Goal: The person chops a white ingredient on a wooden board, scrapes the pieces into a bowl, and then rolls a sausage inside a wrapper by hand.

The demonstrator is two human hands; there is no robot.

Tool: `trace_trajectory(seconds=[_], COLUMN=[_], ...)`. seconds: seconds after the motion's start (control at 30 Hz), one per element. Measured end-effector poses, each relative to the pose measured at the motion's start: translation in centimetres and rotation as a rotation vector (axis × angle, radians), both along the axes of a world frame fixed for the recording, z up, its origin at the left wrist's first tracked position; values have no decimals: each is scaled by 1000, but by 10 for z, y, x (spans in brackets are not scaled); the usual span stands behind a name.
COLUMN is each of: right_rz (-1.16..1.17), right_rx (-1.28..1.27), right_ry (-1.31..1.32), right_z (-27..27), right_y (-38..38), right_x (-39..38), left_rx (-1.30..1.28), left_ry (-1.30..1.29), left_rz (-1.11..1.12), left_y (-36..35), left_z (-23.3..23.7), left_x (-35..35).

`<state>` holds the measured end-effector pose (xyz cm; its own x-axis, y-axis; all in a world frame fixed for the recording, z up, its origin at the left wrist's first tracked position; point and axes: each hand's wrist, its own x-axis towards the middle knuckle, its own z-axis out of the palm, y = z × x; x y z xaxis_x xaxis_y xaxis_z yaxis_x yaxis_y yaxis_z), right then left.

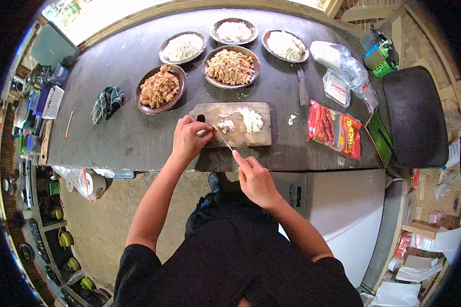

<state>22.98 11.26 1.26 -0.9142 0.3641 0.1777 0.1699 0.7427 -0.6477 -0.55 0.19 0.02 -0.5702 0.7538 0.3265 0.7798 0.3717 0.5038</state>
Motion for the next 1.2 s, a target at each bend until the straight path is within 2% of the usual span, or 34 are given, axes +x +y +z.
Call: trace_trajectory(seconds=[0.3, 0.4, 0.47, 0.6, 0.77, 1.0, 1.2], right_rz=[10, -5, -7, 1, 18, 10, -34], right_rx=[54, 34, 30, 25, 15, 34, -60], right_ry=[-30, -42, -4, 30, 0, -39, 25], right_z=[-6, -4, -8, 0, -4, -7, -2], right_y=[-3, -1, 0, -3, -5, -5, -2], right_x=[-16, -15, -9, 0, -3, -16, -8], left_rx=[-29, -18, 76, 58, 78, 30, 18], left_ry=[-14, 25, -5, 68, -33, -35, -20], left_rz=[26, -14, -67, -84, -27, 1, 6], left_y=[-1, 0, -1, -2, -2, -2, -2], left_z=[3, 5, 2, 3, 0, 6, 5], left_x=[2, 2, 1, 2, 2, 4, 5])
